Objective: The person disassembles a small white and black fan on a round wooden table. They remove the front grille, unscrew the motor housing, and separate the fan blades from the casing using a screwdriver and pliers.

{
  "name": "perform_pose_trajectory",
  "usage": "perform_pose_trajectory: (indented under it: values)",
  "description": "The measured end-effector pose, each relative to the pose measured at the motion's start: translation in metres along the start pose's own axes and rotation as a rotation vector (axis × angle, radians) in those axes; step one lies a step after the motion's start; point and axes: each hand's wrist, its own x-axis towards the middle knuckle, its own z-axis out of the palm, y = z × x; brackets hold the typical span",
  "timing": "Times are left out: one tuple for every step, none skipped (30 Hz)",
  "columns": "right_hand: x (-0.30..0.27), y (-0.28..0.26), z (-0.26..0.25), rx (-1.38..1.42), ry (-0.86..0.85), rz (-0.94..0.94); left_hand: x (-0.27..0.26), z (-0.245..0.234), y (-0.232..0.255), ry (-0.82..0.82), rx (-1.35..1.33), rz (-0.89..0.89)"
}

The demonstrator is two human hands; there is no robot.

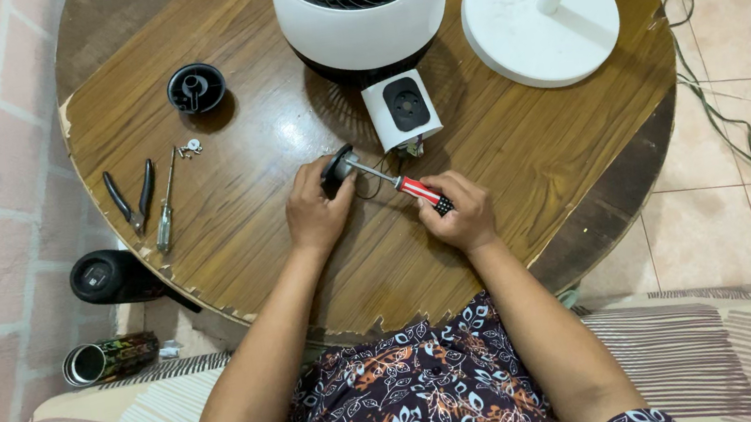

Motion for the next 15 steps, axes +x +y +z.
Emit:
perform_pose_trajectory:
  values:
    - [0.0000, 0.0003, 0.0001, -0.003, 0.004, -0.007, -0.0001, 0.0001, 0.0001, 0.011, 0.003, 0.018]
    - [0.0001, 0.0007, 0.0003, -0.006, 0.008, -0.015, -0.0001, 0.0000, 0.0005, 0.022, 0.006, 0.037]
    - [0.0001, 0.0011, 0.0006, -0.008, 0.013, -0.022, 0.0000, -0.0001, 0.0010, 0.033, 0.010, 0.055]
    - [0.0002, 0.0016, 0.0009, -0.007, 0.013, -0.026, 0.0002, -0.0006, 0.0015, 0.018, 0.010, 0.036]
    - [0.0004, 0.0021, 0.0013, -0.006, 0.013, -0.031, 0.0003, -0.0013, 0.0021, 0.003, 0.011, 0.016]
    - [0.0005, 0.0025, 0.0014, -0.005, 0.013, -0.035, 0.0007, -0.0018, 0.0028, -0.012, 0.011, -0.003]
    - [0.0005, 0.0027, 0.0015, -0.011, 0.014, -0.034, 0.0009, -0.0022, 0.0036, -0.014, 0.015, 0.001]
    - [0.0003, 0.0026, 0.0017, -0.015, 0.015, -0.032, 0.0009, -0.0027, 0.0043, -0.015, 0.019, 0.004]
    - [0.0001, 0.0025, 0.0017, -0.020, 0.016, -0.031, 0.0008, -0.0031, 0.0050, -0.016, 0.024, 0.008]
    - [0.0001, 0.0024, 0.0014, -0.016, 0.013, -0.029, 0.0009, -0.0033, 0.0055, -0.016, 0.019, 0.009]
    - [0.0003, 0.0024, 0.0010, -0.012, 0.010, -0.027, 0.0010, -0.0036, 0.0059, -0.017, 0.014, 0.009]
    - [0.0003, 0.0021, 0.0006, -0.008, 0.008, -0.025, 0.0008, -0.0037, 0.0061, -0.018, 0.009, 0.010]
    - [0.0003, 0.0018, 0.0005, -0.012, 0.012, -0.028, 0.0005, -0.0037, 0.0062, -0.020, 0.009, 0.001]
    - [0.0007, 0.0017, 0.0005, -0.015, 0.017, -0.032, 0.0006, -0.0035, 0.0061, -0.021, 0.010, -0.008]
    - [0.0009, 0.0014, 0.0004, -0.019, 0.021, -0.036, 0.0006, -0.0033, 0.0060, -0.023, 0.011, -0.016]
